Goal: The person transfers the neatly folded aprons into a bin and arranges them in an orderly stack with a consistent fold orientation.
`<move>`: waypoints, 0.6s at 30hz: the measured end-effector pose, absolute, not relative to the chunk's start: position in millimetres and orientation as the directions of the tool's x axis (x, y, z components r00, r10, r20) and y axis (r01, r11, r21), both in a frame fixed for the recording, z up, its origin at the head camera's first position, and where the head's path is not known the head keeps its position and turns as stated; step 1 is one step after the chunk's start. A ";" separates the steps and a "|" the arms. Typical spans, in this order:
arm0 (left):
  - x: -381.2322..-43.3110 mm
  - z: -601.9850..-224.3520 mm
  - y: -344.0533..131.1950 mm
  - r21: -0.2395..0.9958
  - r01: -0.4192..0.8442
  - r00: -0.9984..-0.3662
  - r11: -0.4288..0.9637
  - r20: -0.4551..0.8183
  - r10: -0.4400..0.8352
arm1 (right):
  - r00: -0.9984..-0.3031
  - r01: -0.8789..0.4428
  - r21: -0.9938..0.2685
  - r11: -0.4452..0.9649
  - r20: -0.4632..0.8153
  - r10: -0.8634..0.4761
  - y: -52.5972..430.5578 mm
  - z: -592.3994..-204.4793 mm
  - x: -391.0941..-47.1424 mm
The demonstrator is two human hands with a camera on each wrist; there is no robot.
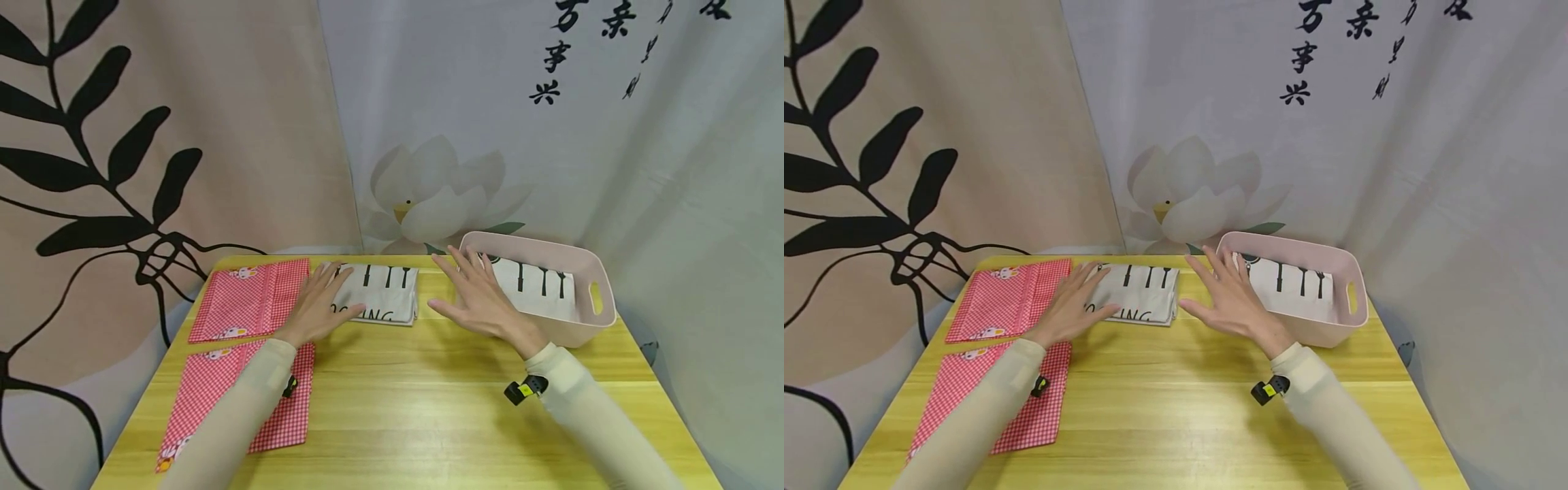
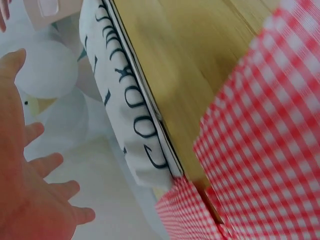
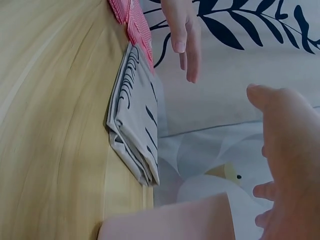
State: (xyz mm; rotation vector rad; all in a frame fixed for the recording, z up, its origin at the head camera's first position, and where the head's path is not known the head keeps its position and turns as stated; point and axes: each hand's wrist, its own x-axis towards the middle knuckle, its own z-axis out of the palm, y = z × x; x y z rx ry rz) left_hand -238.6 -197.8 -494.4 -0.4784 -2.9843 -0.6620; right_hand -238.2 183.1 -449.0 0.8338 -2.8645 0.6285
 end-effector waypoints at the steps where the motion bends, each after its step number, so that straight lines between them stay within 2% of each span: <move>1: -238.1 -494.8 -200.4 0.406 0.304 -0.952 0.862 0.111 0.284 | -0.845 -0.535 -0.361 0.764 0.200 -0.497 179.7 -449.3 -238.9; 18: -233.3 -502.7 -227.9 0.398 0.234 -0.972 0.887 0.082 0.220 | -0.816 -0.575 -0.341 0.744 0.175 -0.551 130.0 -463.5 -247.2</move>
